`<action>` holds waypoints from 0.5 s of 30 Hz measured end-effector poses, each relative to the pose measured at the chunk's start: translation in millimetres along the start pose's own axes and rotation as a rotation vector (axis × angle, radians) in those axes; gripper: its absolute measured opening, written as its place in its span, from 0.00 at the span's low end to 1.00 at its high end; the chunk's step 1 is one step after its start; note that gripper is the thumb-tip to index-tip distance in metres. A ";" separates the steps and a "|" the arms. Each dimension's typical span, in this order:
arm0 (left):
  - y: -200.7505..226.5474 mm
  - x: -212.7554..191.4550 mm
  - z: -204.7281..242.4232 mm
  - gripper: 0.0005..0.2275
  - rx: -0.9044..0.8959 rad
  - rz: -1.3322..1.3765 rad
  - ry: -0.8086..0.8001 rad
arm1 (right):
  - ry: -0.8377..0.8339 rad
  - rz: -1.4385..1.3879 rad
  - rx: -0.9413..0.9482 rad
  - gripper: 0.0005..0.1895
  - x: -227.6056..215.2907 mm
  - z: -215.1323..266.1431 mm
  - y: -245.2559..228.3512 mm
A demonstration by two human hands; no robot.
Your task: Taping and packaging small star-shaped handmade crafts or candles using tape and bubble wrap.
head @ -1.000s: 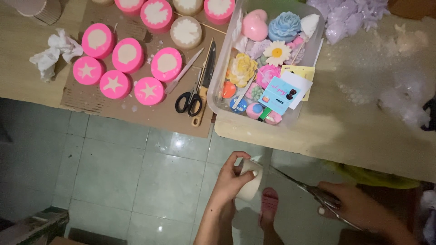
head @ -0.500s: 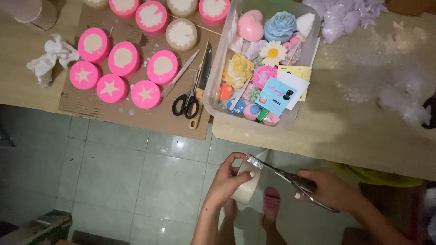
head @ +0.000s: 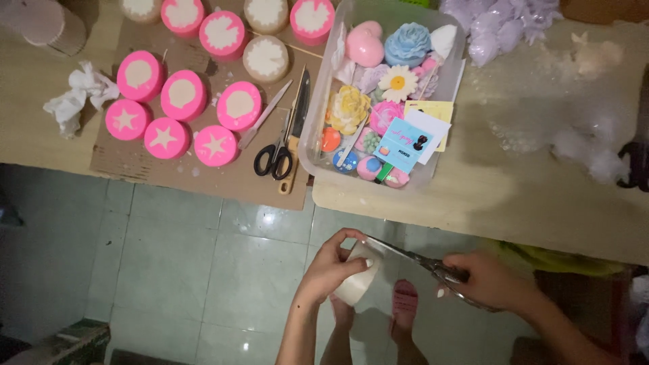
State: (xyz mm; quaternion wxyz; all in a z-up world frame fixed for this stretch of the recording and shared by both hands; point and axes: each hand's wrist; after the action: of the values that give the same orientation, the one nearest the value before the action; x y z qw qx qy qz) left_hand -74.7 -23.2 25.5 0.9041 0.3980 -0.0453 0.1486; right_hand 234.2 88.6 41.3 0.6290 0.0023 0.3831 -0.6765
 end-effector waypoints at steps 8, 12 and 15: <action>-75.0 -51.3 30.4 0.21 -0.004 -0.400 0.089 | -0.209 0.015 0.230 0.19 9.9 78.6 8.1; -224.8 -121.5 25.5 0.24 0.009 -0.085 0.113 | 0.393 -0.530 -0.010 0.11 32.8 132.3 141.9; -270.4 -137.7 13.1 0.20 0.151 -0.226 0.235 | 0.857 -0.493 0.264 0.15 -29.5 141.0 161.7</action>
State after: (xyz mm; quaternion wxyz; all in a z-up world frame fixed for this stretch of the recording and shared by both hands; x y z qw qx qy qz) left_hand -122.8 -237.7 -184.1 0.8816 0.4474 0.1168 0.0946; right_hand 445.7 53.8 71.9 0.2317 0.2686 0.5068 -0.7857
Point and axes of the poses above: each hand's wrist, its own z-axis away from the middle knuckle, its own x-axis out of the palm, y = z × x, and after that the axes turned 8 degrees about y, right-handed
